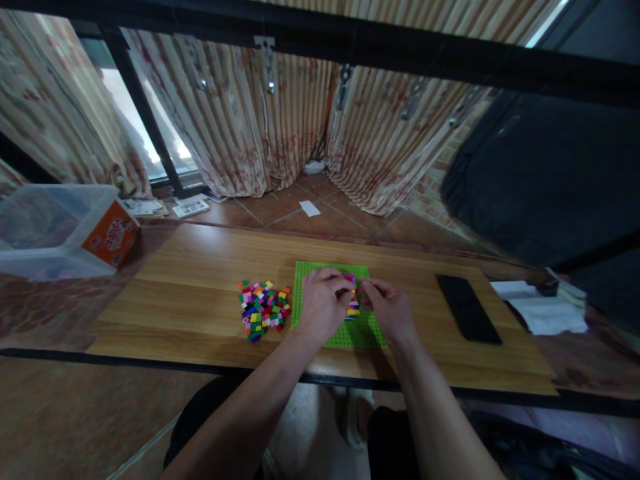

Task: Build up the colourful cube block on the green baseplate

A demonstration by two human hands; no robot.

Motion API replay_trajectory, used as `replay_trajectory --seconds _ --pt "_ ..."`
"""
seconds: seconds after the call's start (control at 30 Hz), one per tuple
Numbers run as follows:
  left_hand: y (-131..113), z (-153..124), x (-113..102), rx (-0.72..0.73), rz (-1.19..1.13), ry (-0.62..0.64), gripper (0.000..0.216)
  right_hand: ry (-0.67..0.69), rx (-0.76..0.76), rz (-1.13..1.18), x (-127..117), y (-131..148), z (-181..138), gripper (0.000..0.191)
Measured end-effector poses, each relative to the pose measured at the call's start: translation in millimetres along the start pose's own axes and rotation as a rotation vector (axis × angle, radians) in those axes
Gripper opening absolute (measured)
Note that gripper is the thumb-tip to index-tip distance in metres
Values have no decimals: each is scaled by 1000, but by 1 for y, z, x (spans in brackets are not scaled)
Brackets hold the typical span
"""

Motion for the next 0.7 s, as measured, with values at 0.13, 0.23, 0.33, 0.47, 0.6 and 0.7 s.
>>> replay_trajectory --seconds 0.13,0.23,0.33,0.47,0.6,0.7 --pt "-2 1 4 1 92 -31 13 33 -6 27 0 0 -1 35" --pt "-2 1 4 -6 117 -45 14 49 0 28 0 0 -3 34" --pt "-2 0 4 -40 147 -79 14 44 11 35 0 0 -5 34" --pt "-2 0 4 -69 187 -118 11 52 23 58 2 1 -6 35" --pt "-2 0 5 -58 203 -106 5 59 16 45 3 1 -5 36" --pt "-2 0 5 -39 208 -113 6 61 5 15 5 1 -4 39"
Point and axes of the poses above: each hand's wrist, its own z-axis towards the middle knuckle, its own x-axis out of the palm, y = z × x, the point moved 3 cm from there along z, towards the middle knuckle, and after that the axes turned 1 degree about -z, right-handed, at the moved point
